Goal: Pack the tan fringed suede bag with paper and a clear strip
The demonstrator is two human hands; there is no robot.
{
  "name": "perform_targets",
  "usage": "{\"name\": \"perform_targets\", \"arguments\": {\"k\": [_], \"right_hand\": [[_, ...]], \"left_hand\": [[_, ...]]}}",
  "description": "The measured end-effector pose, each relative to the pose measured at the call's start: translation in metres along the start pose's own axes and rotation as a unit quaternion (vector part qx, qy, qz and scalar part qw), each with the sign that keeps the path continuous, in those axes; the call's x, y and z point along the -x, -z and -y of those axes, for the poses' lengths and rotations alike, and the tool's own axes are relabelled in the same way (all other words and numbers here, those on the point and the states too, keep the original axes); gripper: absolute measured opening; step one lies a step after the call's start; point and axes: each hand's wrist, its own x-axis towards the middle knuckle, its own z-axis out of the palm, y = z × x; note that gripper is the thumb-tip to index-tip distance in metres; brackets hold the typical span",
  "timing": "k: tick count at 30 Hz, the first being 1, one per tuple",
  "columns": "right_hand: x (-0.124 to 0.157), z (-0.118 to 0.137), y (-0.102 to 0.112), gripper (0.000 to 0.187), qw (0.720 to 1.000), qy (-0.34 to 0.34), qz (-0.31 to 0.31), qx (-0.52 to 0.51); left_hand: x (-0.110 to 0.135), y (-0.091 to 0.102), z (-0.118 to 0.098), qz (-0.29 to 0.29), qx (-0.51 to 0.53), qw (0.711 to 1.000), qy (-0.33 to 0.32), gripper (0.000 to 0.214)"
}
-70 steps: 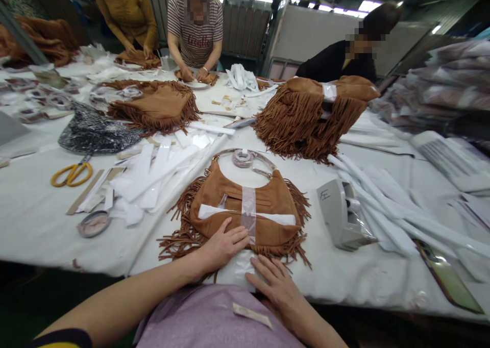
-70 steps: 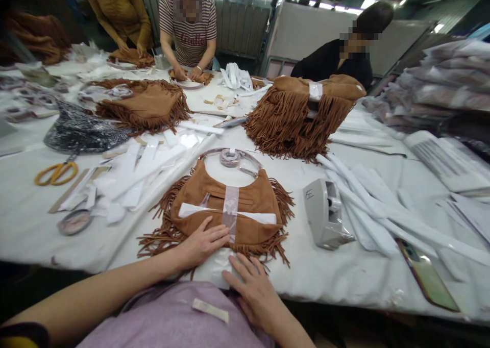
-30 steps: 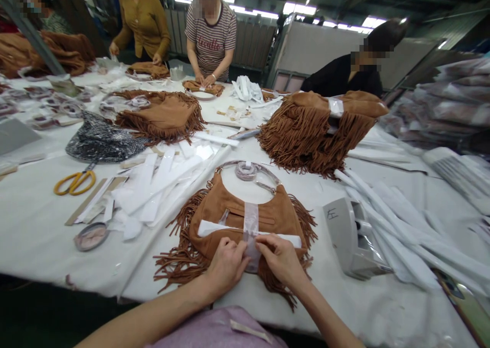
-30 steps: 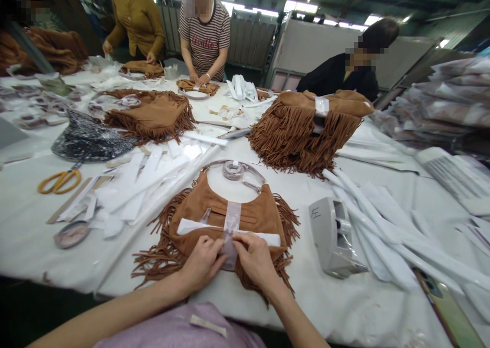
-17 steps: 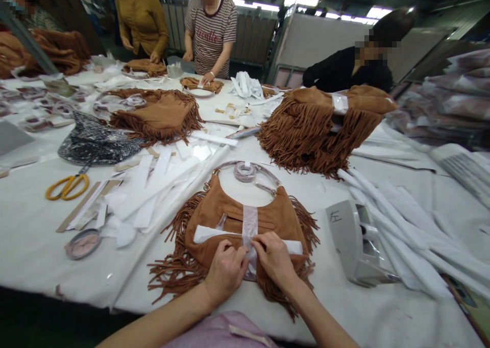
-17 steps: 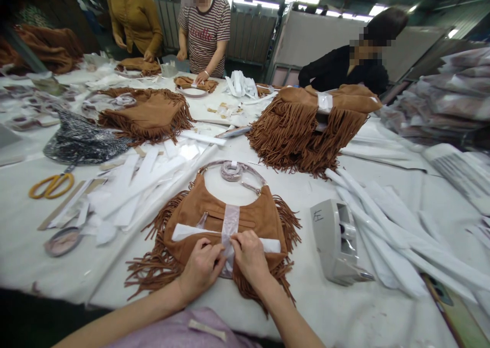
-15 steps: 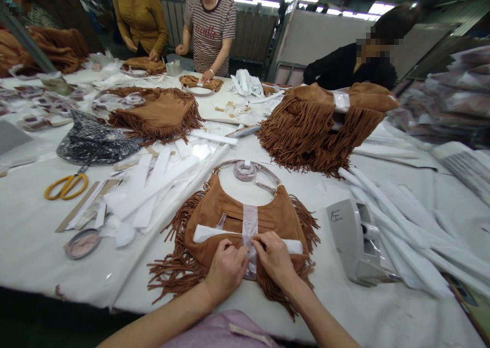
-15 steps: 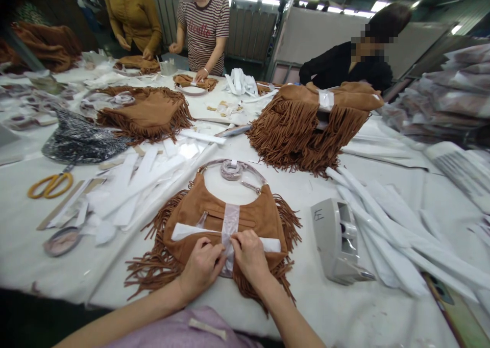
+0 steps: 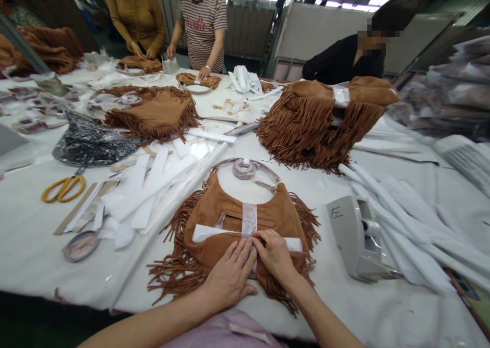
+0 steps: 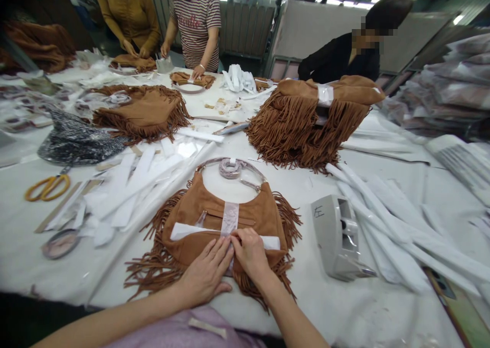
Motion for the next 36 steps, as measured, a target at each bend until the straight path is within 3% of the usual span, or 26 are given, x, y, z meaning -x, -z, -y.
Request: {"name": "perform_targets", "arguments": {"k": [5,9,12,14,16,19,25,29,31,33,35,36], "right_hand": [[-0.002,0.001,-0.004,0.011,1.0,-0.007,-0.016,-0.007],[0.004,0.005,-0.002,0.018,0.997,0.016,-0.072,0.003],[0.018,0.013,0.006,0.025,0.989,0.108,-0.093,0.026],[0.029,0.018,0.011,0.033,0.979,0.186,-0.054,0.057],[0.038,0.022,0.011,0.042,0.971,0.221,-0.003,0.094],[0.042,0.023,0.006,0.049,0.973,0.192,0.031,0.124],[0.043,0.032,-0.006,0.051,0.983,0.124,0.042,0.131],[0.044,0.033,0.008,0.042,0.989,0.114,0.013,0.093],[0.049,0.018,0.035,0.032,0.994,0.066,-0.069,0.054],[0.061,-0.009,0.077,0.028,0.972,-0.065,-0.224,0.028],[0.077,-0.044,0.124,0.036,0.897,-0.251,-0.363,0.026],[0.085,-0.062,0.146,0.044,0.855,-0.336,-0.393,0.022]], "left_hand": [[0.004,0.0,-0.009,0.051,0.006,0.998,0.028,0.093],[0.003,0.003,-0.014,0.049,0.014,0.997,0.06,0.093],[0.003,0.003,-0.016,0.033,0.023,0.997,0.065,0.092],[0.004,0.001,-0.017,0.02,0.028,0.997,0.066,0.088],[0.004,0.0,-0.018,0.01,0.034,0.997,0.071,0.081],[0.005,-0.002,-0.019,0.014,0.047,0.995,0.084,0.076],[0.015,0.001,-0.023,0.018,0.043,0.996,0.072,0.082],[0.019,-0.001,-0.025,-0.017,0.037,0.996,0.077,0.076],[0.019,-0.004,-0.026,-0.03,0.03,0.997,0.067,0.079],[0.02,-0.005,-0.026,-0.037,0.021,0.997,0.059,0.083],[0.021,-0.006,-0.027,-0.043,0.018,0.997,0.062,0.082],[0.021,-0.007,-0.027,-0.045,0.017,0.997,0.066,0.08]]}}
